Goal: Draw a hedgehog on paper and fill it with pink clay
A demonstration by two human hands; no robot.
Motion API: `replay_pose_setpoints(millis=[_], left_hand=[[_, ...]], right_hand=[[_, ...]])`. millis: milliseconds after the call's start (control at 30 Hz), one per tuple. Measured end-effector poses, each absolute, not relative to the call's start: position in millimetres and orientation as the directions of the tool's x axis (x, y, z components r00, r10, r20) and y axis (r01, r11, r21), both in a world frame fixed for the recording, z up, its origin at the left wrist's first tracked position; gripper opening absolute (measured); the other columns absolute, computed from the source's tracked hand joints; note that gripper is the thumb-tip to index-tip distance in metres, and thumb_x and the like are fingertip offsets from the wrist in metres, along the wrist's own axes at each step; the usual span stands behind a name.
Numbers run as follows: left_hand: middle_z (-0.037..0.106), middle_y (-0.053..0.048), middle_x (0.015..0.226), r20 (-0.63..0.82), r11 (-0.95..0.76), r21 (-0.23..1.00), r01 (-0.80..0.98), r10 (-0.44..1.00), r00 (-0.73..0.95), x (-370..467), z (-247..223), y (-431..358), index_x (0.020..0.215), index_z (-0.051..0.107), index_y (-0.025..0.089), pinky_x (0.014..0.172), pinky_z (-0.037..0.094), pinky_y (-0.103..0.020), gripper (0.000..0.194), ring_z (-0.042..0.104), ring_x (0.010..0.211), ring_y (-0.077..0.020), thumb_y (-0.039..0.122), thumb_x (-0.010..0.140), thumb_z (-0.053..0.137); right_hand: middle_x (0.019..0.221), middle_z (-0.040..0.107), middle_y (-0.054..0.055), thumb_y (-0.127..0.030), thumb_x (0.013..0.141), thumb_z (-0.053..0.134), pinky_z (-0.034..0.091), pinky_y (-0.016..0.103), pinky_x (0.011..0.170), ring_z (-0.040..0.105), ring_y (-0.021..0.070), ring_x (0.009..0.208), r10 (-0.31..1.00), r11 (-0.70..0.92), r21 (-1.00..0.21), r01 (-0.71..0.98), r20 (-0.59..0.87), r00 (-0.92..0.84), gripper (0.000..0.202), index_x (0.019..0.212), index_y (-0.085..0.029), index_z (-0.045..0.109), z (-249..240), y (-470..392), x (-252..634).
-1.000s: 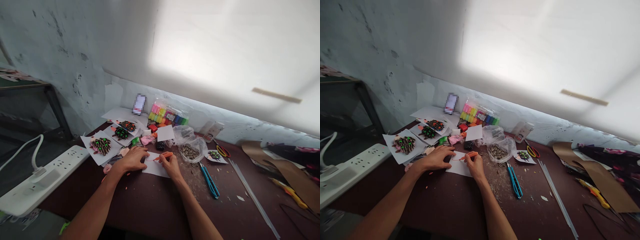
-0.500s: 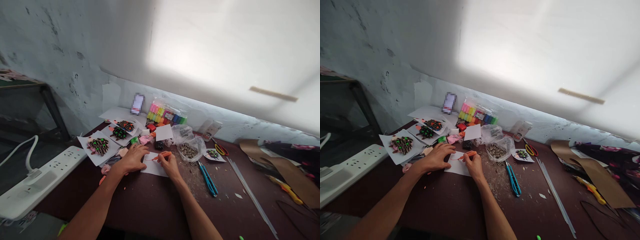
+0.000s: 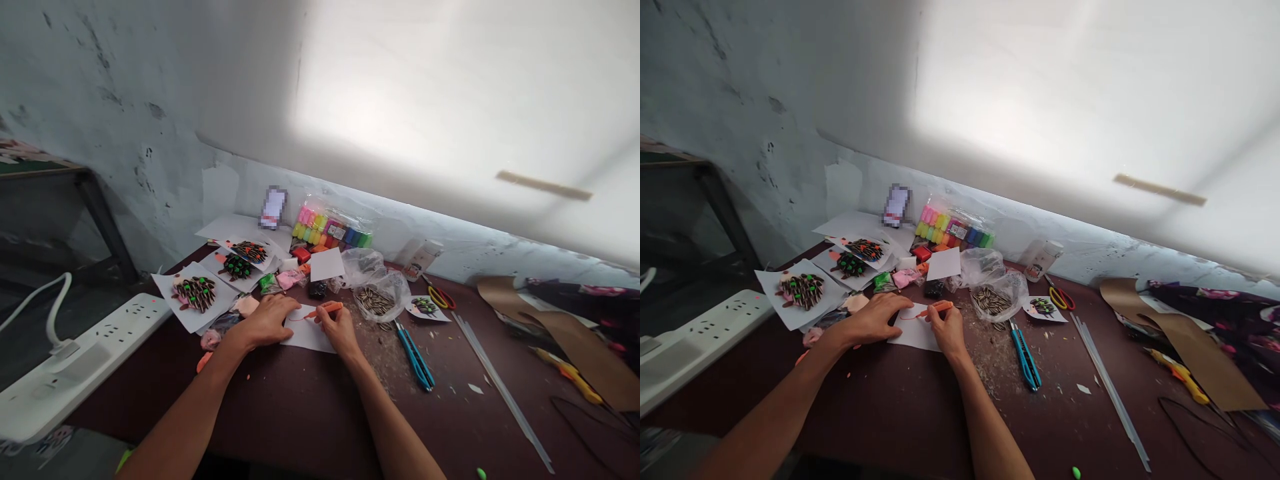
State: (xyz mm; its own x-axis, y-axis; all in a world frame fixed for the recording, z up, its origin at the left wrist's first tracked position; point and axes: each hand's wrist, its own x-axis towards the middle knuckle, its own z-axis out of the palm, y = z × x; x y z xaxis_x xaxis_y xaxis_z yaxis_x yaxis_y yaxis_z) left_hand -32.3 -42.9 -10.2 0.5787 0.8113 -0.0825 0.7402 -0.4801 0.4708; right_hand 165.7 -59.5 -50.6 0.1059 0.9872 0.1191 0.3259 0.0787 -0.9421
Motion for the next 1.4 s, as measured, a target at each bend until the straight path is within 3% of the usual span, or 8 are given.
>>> replay_pose_setpoints(millis=[900, 1400], left_hand=[[0.056, -0.005, 0.142, -0.085, -0.487, 0.461, 0.741, 0.808, 0.583, -33, -10, -43, 0.128, 0.056, 0.023, 0.117, 0.028, -0.044, 0.058, 0.043, 0.135, -0.0273, 0.019, 0.07, 0.056], [0.056, -0.004, 0.14, -0.081, -0.486, 0.453, 0.748, 0.813, 0.577, -32, -11, -43, 0.125, 0.057, 0.025, 0.116, 0.029, -0.044, 0.056, 0.044, 0.135, -0.0275, 0.02, 0.07, 0.056]], right_hand=[[0.059, 0.066, 0.004, -0.051, 0.077, 0.061, 0.038, 0.024, 0.045, 0.051, 0.0125, 0.044, 0.975, 0.042, -0.941, 0.336, 0.111, 0.191, 0.036, 0.07, -0.016, 0.066, -50, -60, 176], [0.056, 0.064, 0.004, -0.042, 0.078, 0.054, 0.036, 0.023, 0.046, 0.051, 0.013, 0.047, 0.963, 0.012, -0.899, 0.439, 0.128, 0.236, 0.033, 0.061, -0.017, 0.065, -40, -67, 182]])
